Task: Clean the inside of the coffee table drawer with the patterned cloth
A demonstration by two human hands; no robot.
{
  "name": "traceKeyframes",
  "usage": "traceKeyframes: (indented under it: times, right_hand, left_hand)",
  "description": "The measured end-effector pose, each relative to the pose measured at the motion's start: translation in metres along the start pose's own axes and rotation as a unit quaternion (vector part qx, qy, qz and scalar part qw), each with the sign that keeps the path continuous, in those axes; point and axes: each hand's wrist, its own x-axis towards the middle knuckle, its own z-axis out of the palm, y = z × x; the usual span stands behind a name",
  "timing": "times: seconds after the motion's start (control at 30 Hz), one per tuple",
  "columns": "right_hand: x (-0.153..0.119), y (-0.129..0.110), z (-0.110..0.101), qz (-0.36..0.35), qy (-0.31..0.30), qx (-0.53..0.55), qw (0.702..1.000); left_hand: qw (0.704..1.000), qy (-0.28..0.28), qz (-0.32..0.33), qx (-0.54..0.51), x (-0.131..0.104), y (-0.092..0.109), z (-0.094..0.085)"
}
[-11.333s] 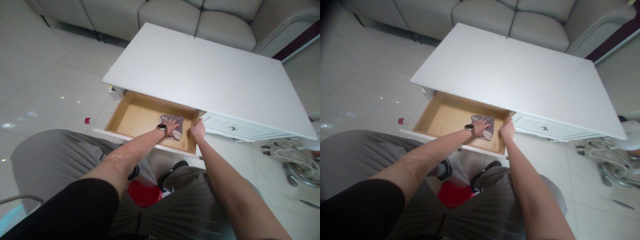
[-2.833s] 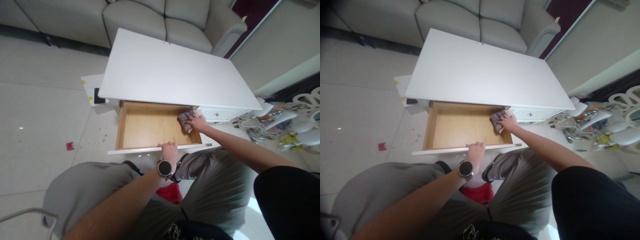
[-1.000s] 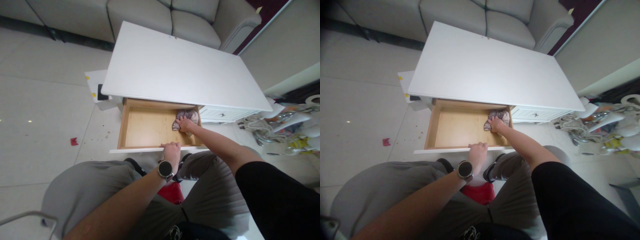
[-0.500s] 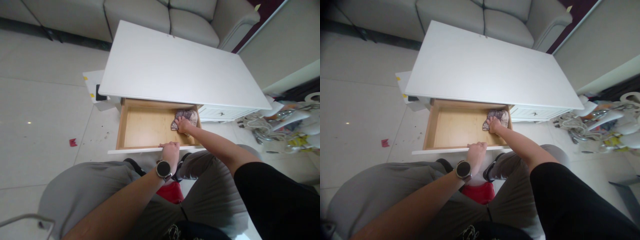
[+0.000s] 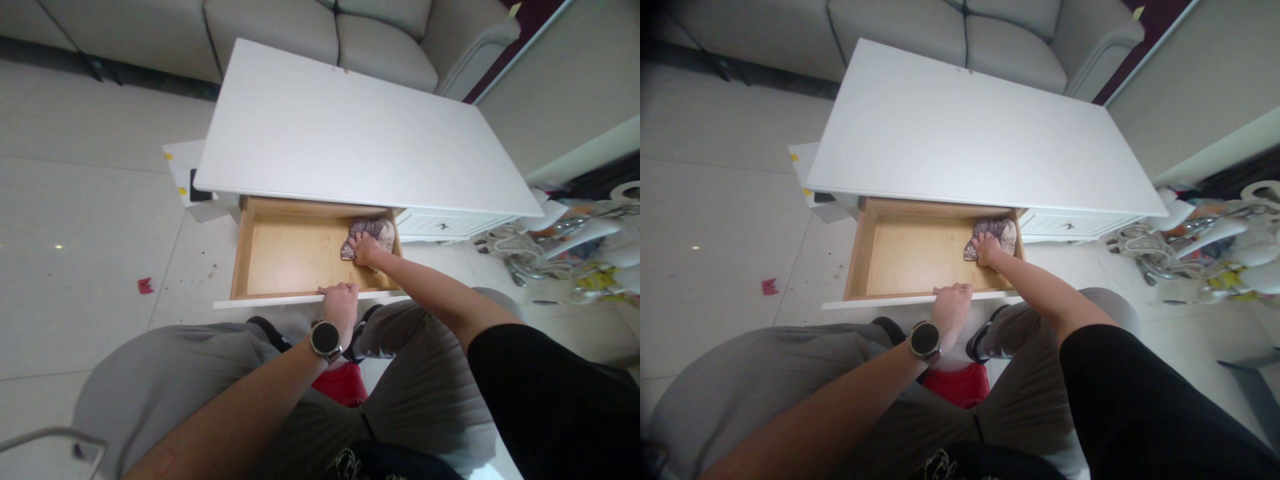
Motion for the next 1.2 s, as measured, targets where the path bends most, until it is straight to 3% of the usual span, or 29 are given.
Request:
traceKeyframes:
  times: [1.2]
  right_hand:
    - [0.0079,-0.0007,0.0090,0.009,0.004,0.004,1.000]
  left_hand:
    - [1.000,0.007,-0.006,-0.008,0.0008,-0.0002,0.0014]
